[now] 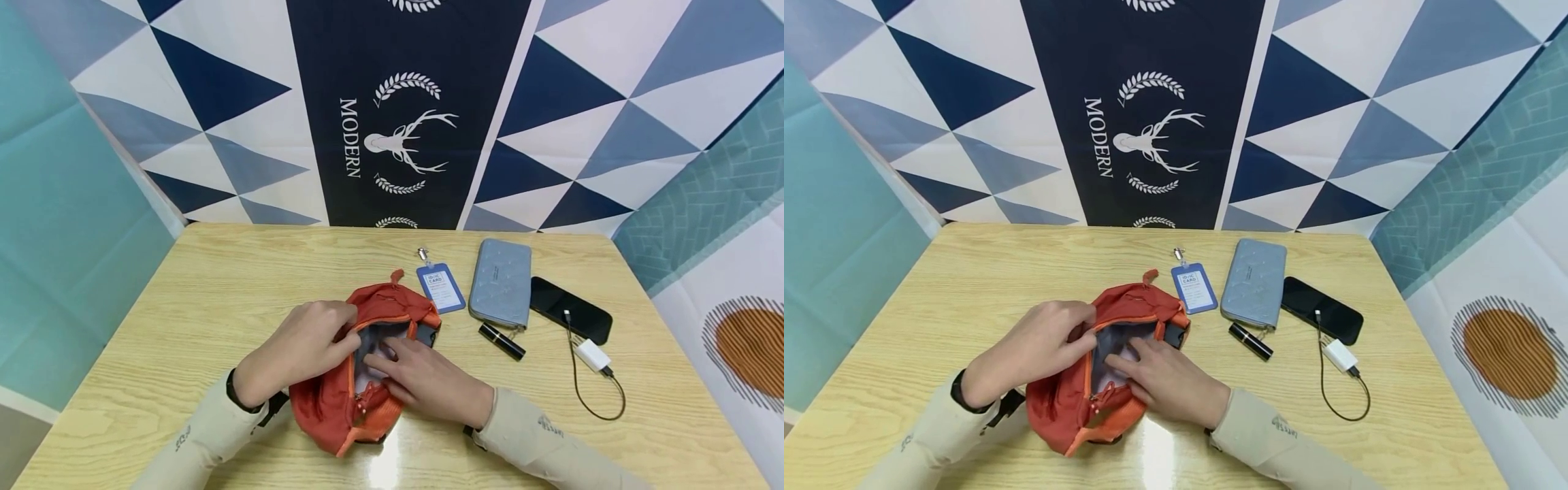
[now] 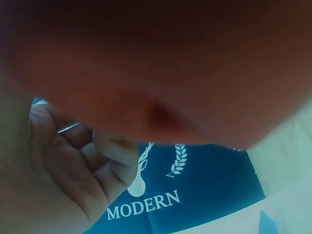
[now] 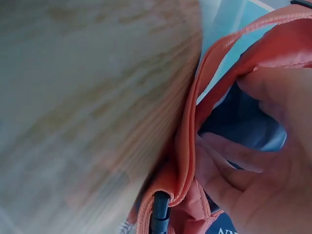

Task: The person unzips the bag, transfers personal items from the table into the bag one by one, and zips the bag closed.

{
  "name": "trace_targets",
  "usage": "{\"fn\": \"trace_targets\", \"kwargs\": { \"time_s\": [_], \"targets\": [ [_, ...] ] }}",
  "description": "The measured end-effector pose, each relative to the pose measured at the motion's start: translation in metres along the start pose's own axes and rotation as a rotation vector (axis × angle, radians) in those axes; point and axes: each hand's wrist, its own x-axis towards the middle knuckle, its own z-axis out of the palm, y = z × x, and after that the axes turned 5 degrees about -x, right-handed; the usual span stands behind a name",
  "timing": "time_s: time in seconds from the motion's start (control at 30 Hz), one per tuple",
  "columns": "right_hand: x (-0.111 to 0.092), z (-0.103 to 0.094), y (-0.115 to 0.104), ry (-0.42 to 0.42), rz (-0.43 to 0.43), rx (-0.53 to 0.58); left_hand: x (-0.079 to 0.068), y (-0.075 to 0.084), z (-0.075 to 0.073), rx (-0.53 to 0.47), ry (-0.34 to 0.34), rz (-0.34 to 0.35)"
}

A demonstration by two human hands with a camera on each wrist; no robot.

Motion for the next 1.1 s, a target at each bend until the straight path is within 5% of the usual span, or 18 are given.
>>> {"fn": "trace_targets", "kwargs": {
  "time_s": [0.33,0.73,1.1],
  "targets": [
    [0.0,0.003,0.001,-0.046,-0.012,-0.027,-0.003,0.001,-0.001,-0.024,-0.003,0.039],
    [-0.001,-0.001,0.01,-0.037,-0.015,-0.009,-0.002,-0.001,-0.018,0.032,0.172,0.08],
    [0.002,-0.013,0.021,0.001,0.041,0.275,-0.001,0.004,-0.008,-0.029,-0.016,0.023]
  ]
}}
